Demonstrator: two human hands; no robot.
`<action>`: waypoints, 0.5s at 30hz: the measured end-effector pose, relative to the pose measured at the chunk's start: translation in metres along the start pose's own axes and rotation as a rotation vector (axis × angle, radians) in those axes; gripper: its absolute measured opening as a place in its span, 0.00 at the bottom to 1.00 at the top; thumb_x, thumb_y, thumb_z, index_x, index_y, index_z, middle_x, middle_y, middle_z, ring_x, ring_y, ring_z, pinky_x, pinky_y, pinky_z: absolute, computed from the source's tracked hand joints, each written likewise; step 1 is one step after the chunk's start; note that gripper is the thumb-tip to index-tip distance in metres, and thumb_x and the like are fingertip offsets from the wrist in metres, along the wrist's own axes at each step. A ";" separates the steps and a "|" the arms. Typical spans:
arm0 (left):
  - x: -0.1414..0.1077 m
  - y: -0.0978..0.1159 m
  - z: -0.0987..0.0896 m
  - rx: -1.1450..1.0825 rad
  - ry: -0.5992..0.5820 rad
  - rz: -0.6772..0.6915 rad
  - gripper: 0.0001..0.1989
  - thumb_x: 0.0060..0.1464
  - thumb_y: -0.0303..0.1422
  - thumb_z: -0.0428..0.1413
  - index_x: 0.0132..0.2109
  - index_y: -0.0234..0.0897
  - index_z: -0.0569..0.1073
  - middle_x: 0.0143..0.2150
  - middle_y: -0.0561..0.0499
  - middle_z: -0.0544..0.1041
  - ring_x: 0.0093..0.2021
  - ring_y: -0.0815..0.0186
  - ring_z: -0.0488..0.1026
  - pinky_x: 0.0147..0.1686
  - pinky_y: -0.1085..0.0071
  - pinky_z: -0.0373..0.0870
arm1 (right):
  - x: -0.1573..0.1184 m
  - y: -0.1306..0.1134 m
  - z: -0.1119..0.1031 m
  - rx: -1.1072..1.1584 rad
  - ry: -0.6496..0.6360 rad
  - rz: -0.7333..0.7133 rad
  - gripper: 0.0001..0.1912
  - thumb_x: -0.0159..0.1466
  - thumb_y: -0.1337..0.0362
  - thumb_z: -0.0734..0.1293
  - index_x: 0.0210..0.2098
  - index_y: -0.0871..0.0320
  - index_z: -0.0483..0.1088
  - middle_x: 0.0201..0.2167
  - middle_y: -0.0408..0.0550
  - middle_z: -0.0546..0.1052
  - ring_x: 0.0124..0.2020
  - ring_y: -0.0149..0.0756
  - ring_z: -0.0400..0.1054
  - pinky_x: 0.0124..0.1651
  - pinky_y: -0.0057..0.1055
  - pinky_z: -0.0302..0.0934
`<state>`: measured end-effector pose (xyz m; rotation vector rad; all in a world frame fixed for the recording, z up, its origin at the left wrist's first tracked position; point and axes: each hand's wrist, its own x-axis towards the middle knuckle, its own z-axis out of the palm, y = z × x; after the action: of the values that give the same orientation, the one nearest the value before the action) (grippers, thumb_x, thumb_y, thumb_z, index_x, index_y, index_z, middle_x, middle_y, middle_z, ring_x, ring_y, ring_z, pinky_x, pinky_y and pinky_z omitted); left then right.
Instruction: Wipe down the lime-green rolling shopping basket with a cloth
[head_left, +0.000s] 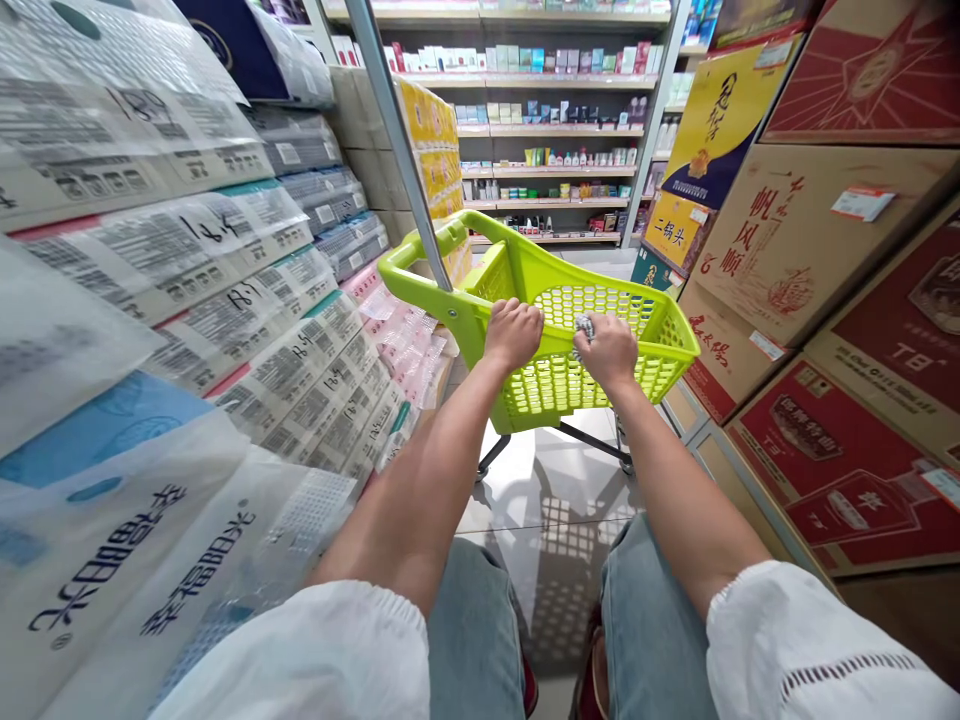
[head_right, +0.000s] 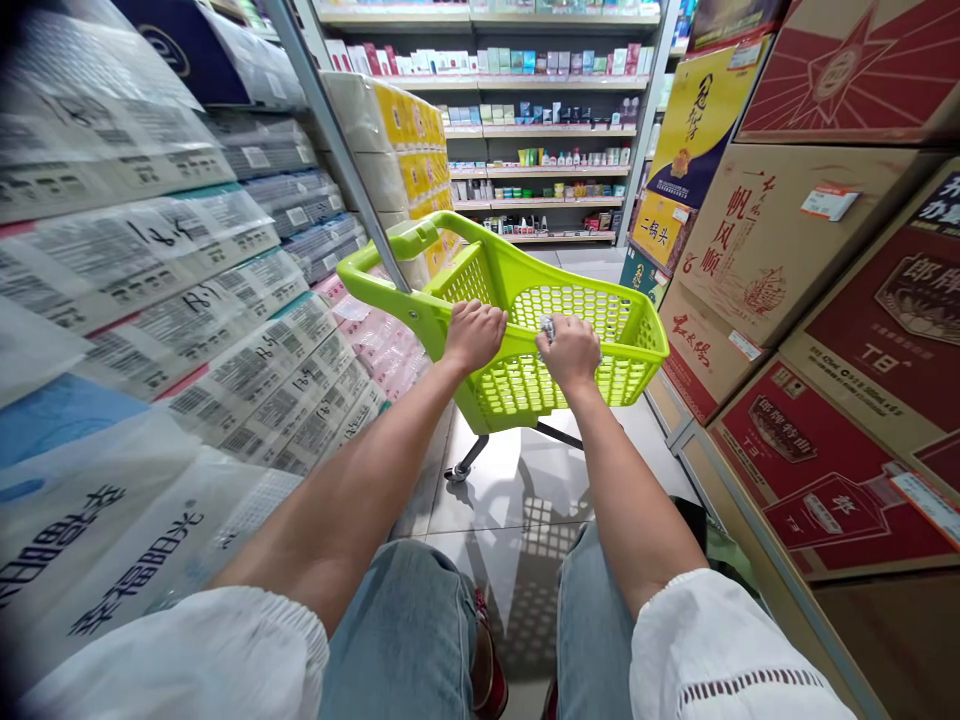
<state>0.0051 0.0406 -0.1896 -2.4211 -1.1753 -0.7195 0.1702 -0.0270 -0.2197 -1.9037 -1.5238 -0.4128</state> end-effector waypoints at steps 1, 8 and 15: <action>0.000 0.001 0.000 -0.002 0.000 -0.007 0.23 0.67 0.36 0.36 0.37 0.38 0.74 0.38 0.43 0.78 0.47 0.56 0.69 0.52 0.56 0.57 | 0.000 0.004 -0.001 -0.014 0.006 0.042 0.19 0.64 0.57 0.59 0.50 0.56 0.72 0.45 0.54 0.75 0.46 0.48 0.64 0.49 0.39 0.56; 0.001 0.004 0.000 -0.021 -0.019 -0.022 0.19 0.65 0.34 0.40 0.38 0.37 0.75 0.39 0.42 0.78 0.48 0.54 0.70 0.52 0.56 0.57 | -0.001 -0.043 0.009 0.059 0.007 -0.018 0.21 0.65 0.58 0.58 0.55 0.56 0.68 0.51 0.54 0.73 0.50 0.48 0.62 0.52 0.41 0.54; -0.003 -0.011 0.000 -0.008 -0.012 0.018 0.22 0.67 0.37 0.37 0.38 0.39 0.74 0.40 0.44 0.79 0.48 0.56 0.69 0.53 0.57 0.57 | -0.001 -0.028 0.000 0.025 -0.056 -0.069 0.19 0.65 0.58 0.59 0.52 0.56 0.70 0.47 0.55 0.75 0.48 0.47 0.64 0.51 0.38 0.55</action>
<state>-0.0053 0.0447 -0.1902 -2.4426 -1.1551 -0.7068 0.1435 -0.0253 -0.2120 -1.8619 -1.6280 -0.3725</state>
